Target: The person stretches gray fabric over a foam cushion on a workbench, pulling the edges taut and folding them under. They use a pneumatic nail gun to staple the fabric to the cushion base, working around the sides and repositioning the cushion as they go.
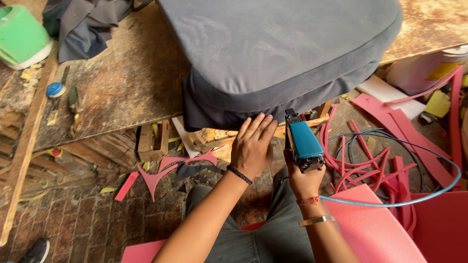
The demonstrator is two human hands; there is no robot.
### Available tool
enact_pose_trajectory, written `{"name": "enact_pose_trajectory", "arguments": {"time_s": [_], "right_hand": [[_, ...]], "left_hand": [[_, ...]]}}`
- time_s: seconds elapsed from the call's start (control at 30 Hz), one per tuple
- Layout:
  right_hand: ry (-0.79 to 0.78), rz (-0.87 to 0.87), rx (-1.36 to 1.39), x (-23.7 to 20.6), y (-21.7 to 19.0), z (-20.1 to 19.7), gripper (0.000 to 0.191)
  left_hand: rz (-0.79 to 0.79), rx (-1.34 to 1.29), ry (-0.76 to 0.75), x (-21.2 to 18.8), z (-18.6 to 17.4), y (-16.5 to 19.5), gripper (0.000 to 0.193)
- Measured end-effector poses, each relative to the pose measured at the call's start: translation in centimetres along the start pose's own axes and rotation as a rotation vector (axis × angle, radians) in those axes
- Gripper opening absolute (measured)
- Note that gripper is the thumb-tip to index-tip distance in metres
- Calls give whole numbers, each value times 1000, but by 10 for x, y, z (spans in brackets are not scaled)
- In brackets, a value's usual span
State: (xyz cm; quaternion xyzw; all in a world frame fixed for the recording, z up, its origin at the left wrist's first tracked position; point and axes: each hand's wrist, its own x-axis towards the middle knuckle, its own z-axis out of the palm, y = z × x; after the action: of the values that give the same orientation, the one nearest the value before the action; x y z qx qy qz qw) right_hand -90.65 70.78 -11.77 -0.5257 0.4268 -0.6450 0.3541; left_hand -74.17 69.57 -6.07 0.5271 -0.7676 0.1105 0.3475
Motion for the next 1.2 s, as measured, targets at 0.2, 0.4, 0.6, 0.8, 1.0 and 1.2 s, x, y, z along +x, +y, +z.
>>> {"name": "enact_pose_trajectory", "arguments": {"time_s": [0.2,0.4,0.6,0.8,1.0,1.2], "right_hand": [[106,171,160,17,3,-22,30],[174,361,131,24,14,-41,26],[162,328,197,39,8,-55,27],[139,364,230,40,-4,-61,27],[128,357,233,40,-6,-64,28],[94,378,156,36,-7,-63,18]], "left_hand": [[44,189,-166,28,33,21,78],[-42,144,-201,54,68,43,84],[-36,248,-202,76,85,56,88],[-21,395,-289,84,83,59,88],[96,522,-296,84,70,52,86],[58,610,-441,104,81,59,85]]}}
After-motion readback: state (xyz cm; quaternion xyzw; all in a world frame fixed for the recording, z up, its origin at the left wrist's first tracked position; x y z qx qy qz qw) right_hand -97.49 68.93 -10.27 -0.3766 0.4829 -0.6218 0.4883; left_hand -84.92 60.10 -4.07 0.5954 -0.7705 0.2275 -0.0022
